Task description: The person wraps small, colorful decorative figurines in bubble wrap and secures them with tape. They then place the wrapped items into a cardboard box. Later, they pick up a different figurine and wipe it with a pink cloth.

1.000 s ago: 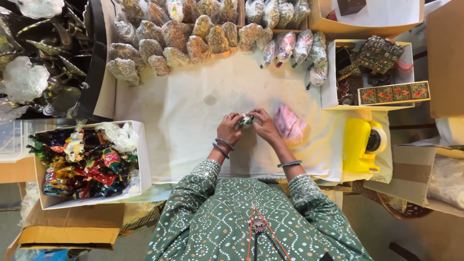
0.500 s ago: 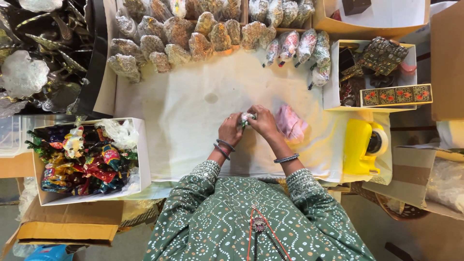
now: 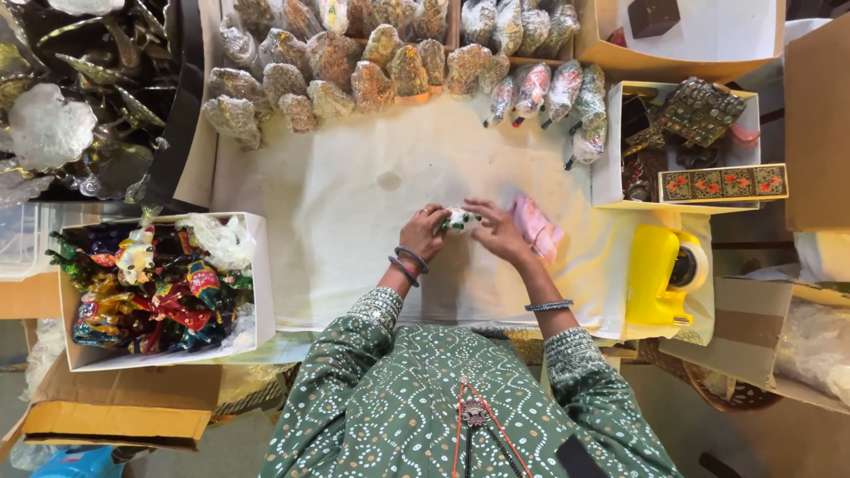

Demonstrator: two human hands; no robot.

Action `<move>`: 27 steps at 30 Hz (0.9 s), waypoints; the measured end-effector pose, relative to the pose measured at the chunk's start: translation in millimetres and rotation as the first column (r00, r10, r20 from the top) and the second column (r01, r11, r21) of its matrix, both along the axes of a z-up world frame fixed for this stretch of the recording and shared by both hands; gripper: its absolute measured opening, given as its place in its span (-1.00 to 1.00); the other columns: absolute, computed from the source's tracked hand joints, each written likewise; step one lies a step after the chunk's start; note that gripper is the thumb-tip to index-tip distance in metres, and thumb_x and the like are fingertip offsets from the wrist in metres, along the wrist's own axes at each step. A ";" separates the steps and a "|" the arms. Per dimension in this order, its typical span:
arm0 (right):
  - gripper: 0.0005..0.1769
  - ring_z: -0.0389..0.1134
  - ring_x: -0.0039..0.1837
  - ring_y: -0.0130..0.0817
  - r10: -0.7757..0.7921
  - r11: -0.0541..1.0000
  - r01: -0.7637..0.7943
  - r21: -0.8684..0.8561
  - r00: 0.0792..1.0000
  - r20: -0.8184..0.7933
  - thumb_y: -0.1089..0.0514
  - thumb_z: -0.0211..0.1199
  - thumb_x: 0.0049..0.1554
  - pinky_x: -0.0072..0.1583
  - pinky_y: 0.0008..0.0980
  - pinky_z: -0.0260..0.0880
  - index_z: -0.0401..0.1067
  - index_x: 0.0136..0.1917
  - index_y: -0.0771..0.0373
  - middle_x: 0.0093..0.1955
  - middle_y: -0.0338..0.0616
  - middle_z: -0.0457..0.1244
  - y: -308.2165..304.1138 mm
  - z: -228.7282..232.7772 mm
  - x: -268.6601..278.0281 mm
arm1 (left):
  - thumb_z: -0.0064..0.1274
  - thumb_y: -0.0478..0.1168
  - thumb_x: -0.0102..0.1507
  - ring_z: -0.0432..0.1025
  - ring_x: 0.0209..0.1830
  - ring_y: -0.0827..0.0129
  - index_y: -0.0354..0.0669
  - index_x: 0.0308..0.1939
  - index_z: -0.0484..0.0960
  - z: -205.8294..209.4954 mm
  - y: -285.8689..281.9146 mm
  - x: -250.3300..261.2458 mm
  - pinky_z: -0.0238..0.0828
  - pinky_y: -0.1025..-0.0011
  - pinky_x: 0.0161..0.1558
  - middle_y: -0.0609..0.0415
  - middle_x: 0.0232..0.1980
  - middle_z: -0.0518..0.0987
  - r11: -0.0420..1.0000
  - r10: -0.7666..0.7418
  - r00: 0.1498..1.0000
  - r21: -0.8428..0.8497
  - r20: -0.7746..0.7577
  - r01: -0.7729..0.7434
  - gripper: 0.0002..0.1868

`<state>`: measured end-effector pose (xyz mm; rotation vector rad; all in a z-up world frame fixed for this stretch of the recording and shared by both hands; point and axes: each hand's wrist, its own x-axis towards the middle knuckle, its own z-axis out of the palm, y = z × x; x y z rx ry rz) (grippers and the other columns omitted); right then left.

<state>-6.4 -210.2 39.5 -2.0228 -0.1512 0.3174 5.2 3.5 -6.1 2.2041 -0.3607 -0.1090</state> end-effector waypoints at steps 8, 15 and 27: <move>-0.80 0.37 0.21 -0.11 -0.005 0.955 0.092 -0.281 0.954 0.299 0.27 0.37 0.04 0.20 -0.21 0.39 0.51 -0.02 0.18 0.09 -0.15 0.34 24.9 -13.0 3.0 | 0.12 -0.33 0.15 0.47 0.12 0.10 -0.05 0.08 0.65 -20.9 9.8 8.6 0.47 0.23 0.07 0.09 0.13 0.56 0.994 -0.039 0.999 -0.098 -0.025 0.037 -0.61; -0.89 0.43 -0.11 -0.20 -0.096 0.938 0.167 -0.304 0.967 0.235 0.23 0.37 0.06 -0.04 -0.27 0.44 0.54 -0.10 0.13 -0.08 -0.18 0.37 30.0 -8.2 25.0 | 0.07 -0.38 0.21 0.52 0.04 0.19 -0.15 0.17 0.59 -17.7 19.9 -11.1 0.54 0.34 -0.06 -0.03 0.17 0.53 0.909 0.325 0.943 -0.249 -0.074 -0.333 -0.58; -0.81 0.43 -0.16 -0.33 -0.318 0.934 0.341 -0.103 0.928 0.193 0.32 0.39 0.01 -0.14 -0.39 0.46 0.53 -0.06 0.23 -0.07 -0.16 0.37 39.3 -44.5 6.4 | 0.18 -0.33 0.22 0.56 -0.27 0.31 -0.14 0.05 0.66 23.6 0.8 -14.1 0.55 0.41 -0.25 0.00 -0.06 0.56 0.918 0.281 0.957 -0.269 -0.076 -0.291 -0.70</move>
